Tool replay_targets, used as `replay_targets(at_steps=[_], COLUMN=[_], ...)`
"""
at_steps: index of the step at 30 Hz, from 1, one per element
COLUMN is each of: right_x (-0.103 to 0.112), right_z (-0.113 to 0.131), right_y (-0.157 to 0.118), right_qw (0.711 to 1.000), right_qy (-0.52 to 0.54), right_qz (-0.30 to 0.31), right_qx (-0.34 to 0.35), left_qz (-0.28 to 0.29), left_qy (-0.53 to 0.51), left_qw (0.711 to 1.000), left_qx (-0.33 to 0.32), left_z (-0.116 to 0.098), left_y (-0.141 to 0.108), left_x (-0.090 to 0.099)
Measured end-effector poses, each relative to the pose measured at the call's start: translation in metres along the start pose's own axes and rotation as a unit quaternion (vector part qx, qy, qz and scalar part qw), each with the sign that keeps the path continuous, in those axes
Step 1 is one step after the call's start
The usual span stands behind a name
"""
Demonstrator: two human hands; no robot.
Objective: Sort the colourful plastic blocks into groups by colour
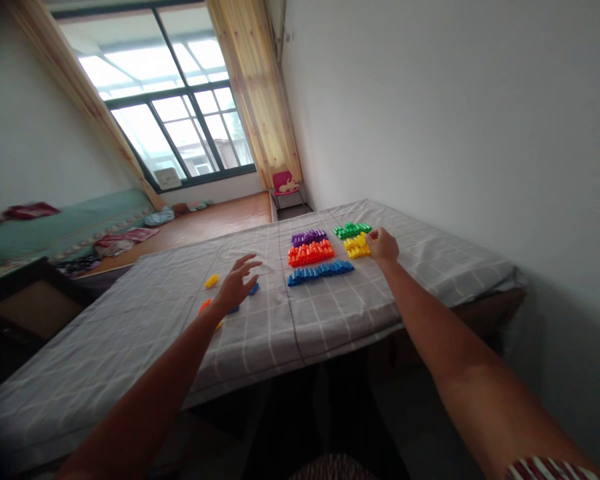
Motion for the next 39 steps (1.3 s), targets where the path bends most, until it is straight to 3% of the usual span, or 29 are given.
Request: replay_targets(at_steps=[3,7,11,14,18,24,31,35,39], right_x=[-0.004,-0.008,-0.006,-0.004,-0.006,-0.010,-0.006,-0.005,-0.001], right_z=[-0.012,-0.011,-0.018,-0.027,-0.032,-0.031,-0.027,-0.018,0.021], right_y=[-0.003,-0.014,-0.018,-0.016,-0.014,-0.013,-0.013,-0.014,-0.025], right_qw=[0.997,0.992,0.993,0.993,0.992,0.986,0.988,0.986,0.982], right_qy=[-0.077,-0.125,-0.101,-0.070,-0.036,-0.025,-0.020,0.019,0.091], right_qz=[0.009,0.001,-0.054,-0.097,-0.120,-0.155,-0.142,-0.139,-0.091], right_qx=[-0.018,0.010,0.001,-0.002,0.032,0.057,0.064,0.090,0.138], left_qz=[-0.022,-0.066,-0.138,-0.132,-0.086,-0.036,-0.050,-0.098,-0.074], left_qy=[0.037,0.090,0.144,0.177,0.173,0.208,0.208,0.125,-0.016], left_qw=[0.998,0.987,0.943,0.905,0.898,0.906,0.896,0.933,0.963], left_qx=[0.039,0.117,0.266,0.363,0.395,0.366,0.390,0.322,0.257], left_z=[0.026,0.062,0.104,0.132,0.149,0.147,0.145,0.114,0.060], left_y=[-0.028,-0.057,-0.081,-0.091,-0.082,-0.049,-0.034,-0.010,0.025], left_x=[0.027,0.069,0.114,0.130,0.118,0.086,0.089,0.078,0.035])
Point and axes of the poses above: each hand's wrist, its own y-axis towards the middle knuckle, its own x-axis out of the back of the hand, z = x × y, the point moved 3 cm from there along y, towards the middle knuckle, and after that the axes turned 11 degrees about -y, right-handed, at the moved point
